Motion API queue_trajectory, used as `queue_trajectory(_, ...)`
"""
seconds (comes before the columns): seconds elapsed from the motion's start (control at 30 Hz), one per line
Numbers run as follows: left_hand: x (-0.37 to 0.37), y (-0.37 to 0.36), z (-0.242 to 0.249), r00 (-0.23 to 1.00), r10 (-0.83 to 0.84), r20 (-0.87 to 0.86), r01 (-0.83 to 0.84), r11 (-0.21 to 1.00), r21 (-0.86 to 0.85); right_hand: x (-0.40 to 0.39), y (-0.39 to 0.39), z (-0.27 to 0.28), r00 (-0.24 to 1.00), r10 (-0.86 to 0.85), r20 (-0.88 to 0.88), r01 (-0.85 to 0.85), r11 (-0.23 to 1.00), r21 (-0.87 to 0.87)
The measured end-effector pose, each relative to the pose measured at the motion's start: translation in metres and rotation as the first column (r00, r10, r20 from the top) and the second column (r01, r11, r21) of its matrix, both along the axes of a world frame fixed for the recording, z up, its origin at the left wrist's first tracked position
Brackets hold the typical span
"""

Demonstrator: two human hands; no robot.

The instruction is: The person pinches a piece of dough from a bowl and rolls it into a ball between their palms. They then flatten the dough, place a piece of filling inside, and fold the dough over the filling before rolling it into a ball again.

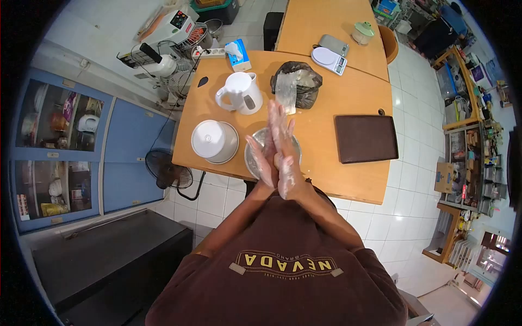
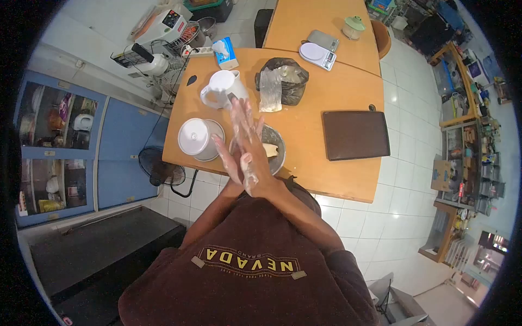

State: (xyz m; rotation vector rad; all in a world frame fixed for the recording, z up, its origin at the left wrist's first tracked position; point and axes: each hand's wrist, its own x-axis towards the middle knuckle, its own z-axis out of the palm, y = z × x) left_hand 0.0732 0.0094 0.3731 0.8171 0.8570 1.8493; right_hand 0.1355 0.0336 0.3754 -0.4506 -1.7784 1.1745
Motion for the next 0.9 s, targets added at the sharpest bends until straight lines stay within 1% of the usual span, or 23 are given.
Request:
queue_trajectory(0.03, 0.000, -0.005, 0.000, 0.997, -0.020, -0.070, 0.018, 1.000, -0.022, 0.000, 0.003, 0.004, 0.999, 0.013, -0.050, -0.013, 1.000, -0.001)
queue_trajectory(0.1, -0.002, -0.012, 0.003, 0.976, -0.055, -0.210, 0.042, 0.997, -0.064, 0.004, 0.011, 0.005, 0.997, -0.048, -0.061, 0.049, 0.999, 0.006)
queue_trajectory(0.13, -0.001, -0.010, 0.007, 0.985, -0.102, -0.142, 0.101, 0.995, -0.010, 0.006, 0.014, 0.003, 0.998, -0.064, -0.024, 0.064, 0.998, -0.026)
queue_trajectory(0.23, -0.012, 0.001, 0.022, 0.999, -0.037, 0.025, 0.035, 0.997, 0.076, 0.001, 0.014, -0.017, 0.999, -0.048, 0.012, 0.048, 0.999, -0.005)
queue_trajectory(0.3, -0.017, 0.003, 0.019, 1.000, 0.003, 0.021, -0.003, 1.000, 0.012, 0.002, -0.006, -0.013, 0.999, -0.010, 0.045, 0.014, 0.996, -0.084)
queue_trajectory(0.33, -0.013, 0.000, 0.015, 1.000, 0.009, 0.011, -0.009, 0.999, -0.033, 0.006, -0.009, -0.006, 0.999, 0.039, 0.034, -0.037, 0.997, -0.061)
queue_trajectory(0.37, -0.008, -0.002, 0.010, 1.000, 0.015, 0.001, -0.015, 0.997, -0.078, 0.006, -0.007, 0.000, 0.998, 0.047, -0.029, -0.048, 0.996, -0.071)
queue_trajectory(0.4, -0.002, -0.002, 0.004, 0.997, -0.009, -0.075, 0.007, 1.000, -0.022, 0.005, -0.003, 0.006, 0.994, 0.053, -0.094, -0.060, 0.995, -0.080)
queue_trajectory(0.43, 0.000, -0.006, 0.004, 0.989, -0.027, -0.148, 0.020, 0.998, -0.051, 0.005, 0.001, 0.014, 0.986, 0.059, -0.159, -0.073, 0.994, -0.086)
queue_trajectory(0.47, 0.002, -0.013, 0.006, 0.974, -0.047, -0.221, 0.030, 0.996, -0.081, 0.006, 0.003, 0.024, 0.987, -0.002, -0.160, -0.019, 0.991, -0.130)
queue_trajectory(0.5, 0.002, -0.016, 0.010, 0.954, -0.068, -0.292, 0.037, 0.993, -0.109, 0.007, 0.009, 0.016, 0.992, -0.004, -0.125, -0.003, 0.999, -0.051)
queue_trajectory(0.53, 0.001, -0.010, 0.031, 0.960, -0.070, -0.271, 0.072, 0.997, -0.001, 0.009, 0.019, 0.002, 0.996, -0.013, -0.091, 0.015, 0.999, 0.031)
queue_trajectory(0.6, -0.007, 0.002, 0.032, 0.994, -0.025, -0.103, 0.033, 0.997, 0.069, 0.006, 0.011, -0.014, 0.997, -0.057, 0.046, 0.060, 0.997, -0.057)
queue_trajectory(0.63, -0.011, 0.007, 0.033, 1.000, -0.005, -0.017, 0.006, 0.995, 0.103, 0.006, 0.005, -0.016, 0.998, -0.040, 0.047, 0.042, 0.998, -0.040)
queue_trajectory(0.67, -0.016, 0.010, 0.031, 1.000, 0.005, 0.017, -0.006, 0.997, 0.074, 0.007, 0.001, -0.016, 0.999, -0.022, 0.049, 0.024, 0.999, -0.025)
queue_trajectory(0.73, -0.013, 0.005, 0.011, 0.999, 0.006, -0.035, -0.006, 1.000, -0.012, 0.008, -0.005, -0.005, 0.999, 0.042, 0.033, -0.041, 0.999, -0.013)
queue_trajectory(0.77, -0.009, 0.002, 0.003, 0.998, 0.003, -0.060, -0.006, 0.998, -0.055, 0.008, -0.004, 0.000, 0.999, 0.043, -0.026, -0.045, 0.996, -0.072)
queue_trajectory(0.8, -0.001, 0.003, 0.003, 0.990, 0.012, -0.144, -0.015, 1.000, -0.017, 0.007, 0.001, 0.004, 0.995, 0.042, -0.086, -0.053, 0.991, -0.127)
queue_trajectory(0.83, 0.000, 0.001, 0.006, 0.973, -0.014, -0.232, 0.012, 1.000, -0.010, 0.006, 0.006, 0.011, 0.989, 0.038, -0.146, -0.065, 0.982, -0.180)
queue_trajectory(0.87, 0.000, -0.001, 0.011, 0.948, -0.036, -0.317, 0.036, 0.999, -0.005, 0.006, 0.012, 0.021, 0.986, -0.004, -0.167, -0.042, 0.961, -0.272)
queue_trajectory(0.9, -0.001, -0.001, 0.016, 0.914, -0.054, -0.401, 0.058, 0.998, -0.002, 0.006, 0.012, 0.019, 0.990, -0.002, -0.139, -0.033, 0.968, -0.249)
